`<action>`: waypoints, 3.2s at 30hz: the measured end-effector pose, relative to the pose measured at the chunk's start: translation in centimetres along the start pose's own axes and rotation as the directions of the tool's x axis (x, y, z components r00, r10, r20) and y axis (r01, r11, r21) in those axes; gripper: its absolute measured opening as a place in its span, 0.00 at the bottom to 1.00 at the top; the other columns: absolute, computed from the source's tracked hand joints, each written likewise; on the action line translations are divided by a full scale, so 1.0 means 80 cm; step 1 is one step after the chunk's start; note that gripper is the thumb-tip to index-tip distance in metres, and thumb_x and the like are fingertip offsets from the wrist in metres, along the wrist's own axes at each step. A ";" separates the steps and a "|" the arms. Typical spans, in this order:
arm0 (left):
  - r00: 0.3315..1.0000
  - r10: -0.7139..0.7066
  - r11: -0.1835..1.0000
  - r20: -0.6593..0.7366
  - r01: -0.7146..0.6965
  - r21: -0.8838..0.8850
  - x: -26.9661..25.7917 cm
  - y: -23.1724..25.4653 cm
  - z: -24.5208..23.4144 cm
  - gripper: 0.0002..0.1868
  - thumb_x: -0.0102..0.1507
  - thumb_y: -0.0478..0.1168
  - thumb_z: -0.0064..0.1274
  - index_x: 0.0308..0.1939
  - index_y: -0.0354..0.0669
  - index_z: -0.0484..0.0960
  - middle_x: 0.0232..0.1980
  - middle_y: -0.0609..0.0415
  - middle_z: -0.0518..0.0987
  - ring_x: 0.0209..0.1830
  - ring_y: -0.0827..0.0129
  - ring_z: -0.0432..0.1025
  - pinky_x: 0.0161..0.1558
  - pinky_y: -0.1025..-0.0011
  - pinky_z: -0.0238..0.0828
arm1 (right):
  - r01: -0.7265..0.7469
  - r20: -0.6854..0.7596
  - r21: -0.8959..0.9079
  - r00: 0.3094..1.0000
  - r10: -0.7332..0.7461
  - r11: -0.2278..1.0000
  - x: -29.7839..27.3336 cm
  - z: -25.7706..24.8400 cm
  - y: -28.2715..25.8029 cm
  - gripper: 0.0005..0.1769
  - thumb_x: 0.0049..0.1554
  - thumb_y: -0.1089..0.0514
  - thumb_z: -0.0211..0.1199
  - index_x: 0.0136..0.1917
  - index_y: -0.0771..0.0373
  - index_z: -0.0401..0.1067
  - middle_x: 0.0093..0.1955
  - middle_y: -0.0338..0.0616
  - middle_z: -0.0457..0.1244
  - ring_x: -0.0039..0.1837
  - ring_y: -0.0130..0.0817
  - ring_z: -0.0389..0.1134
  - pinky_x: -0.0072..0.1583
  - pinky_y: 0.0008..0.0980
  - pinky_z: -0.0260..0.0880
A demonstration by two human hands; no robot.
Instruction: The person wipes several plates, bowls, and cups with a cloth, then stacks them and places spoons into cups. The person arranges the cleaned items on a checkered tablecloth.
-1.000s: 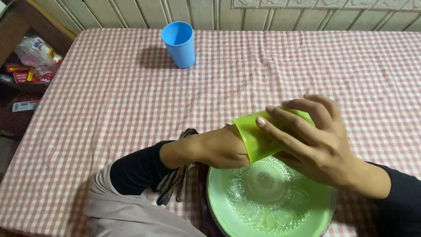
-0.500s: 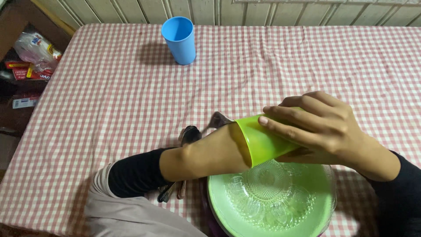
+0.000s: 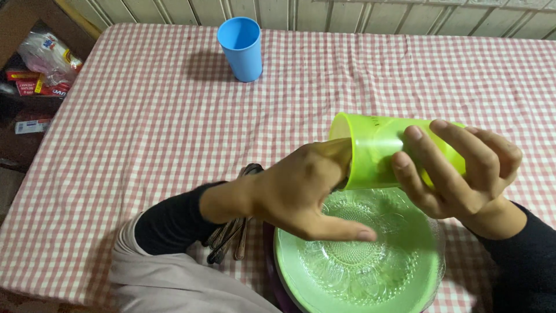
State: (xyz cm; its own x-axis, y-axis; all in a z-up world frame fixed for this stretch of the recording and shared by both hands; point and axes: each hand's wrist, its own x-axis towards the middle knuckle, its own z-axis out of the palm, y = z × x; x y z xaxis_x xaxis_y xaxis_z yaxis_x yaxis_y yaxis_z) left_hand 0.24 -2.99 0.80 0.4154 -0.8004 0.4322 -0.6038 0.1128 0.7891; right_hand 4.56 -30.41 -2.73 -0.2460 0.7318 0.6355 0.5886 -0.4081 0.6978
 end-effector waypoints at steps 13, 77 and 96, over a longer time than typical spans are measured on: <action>0.896 0.320 0.892 -0.308 -0.176 0.416 -0.002 0.020 -0.002 0.22 0.60 0.47 0.63 0.25 0.38 0.67 0.22 0.56 0.63 0.19 0.67 0.58 0.24 0.66 0.56 | -0.757 0.787 0.617 0.594 0.166 -0.216 0.064 -0.048 -0.044 0.56 0.56 0.40 0.55 0.79 0.71 0.26 0.84 0.61 0.32 0.85 0.50 0.39 0.80 0.50 0.44; 0.648 -0.322 0.105 -0.690 0.749 0.654 -0.124 0.108 -0.135 0.28 0.76 0.63 0.49 0.46 0.39 0.74 0.35 0.36 0.82 0.35 0.31 0.76 0.32 0.37 0.67 | -0.874 0.865 0.478 0.486 0.124 0.092 0.130 0.154 -0.084 0.58 0.36 0.56 0.85 0.66 0.68 0.47 0.65 0.60 0.62 0.58 0.46 0.71 0.49 0.40 0.78; 0.608 -0.242 0.091 -0.756 0.790 0.606 -0.131 0.109 -0.146 0.32 0.75 0.67 0.36 0.44 0.40 0.74 0.35 0.34 0.82 0.35 0.29 0.76 0.31 0.34 0.66 | -0.541 0.599 0.658 0.797 0.071 0.523 0.162 0.322 -0.016 0.30 0.61 0.69 0.63 0.73 0.76 0.57 0.72 0.66 0.56 0.53 0.54 0.69 0.50 0.55 0.72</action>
State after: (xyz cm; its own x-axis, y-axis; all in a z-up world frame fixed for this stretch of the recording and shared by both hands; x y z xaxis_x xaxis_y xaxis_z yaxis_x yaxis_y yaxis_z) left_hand -1.42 13.28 8.23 0.9130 -0.0687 0.4021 -0.1391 -0.9791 0.1486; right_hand 20.47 -6.37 -3.89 0.3071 0.8818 0.3580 0.9480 -0.2506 -0.1961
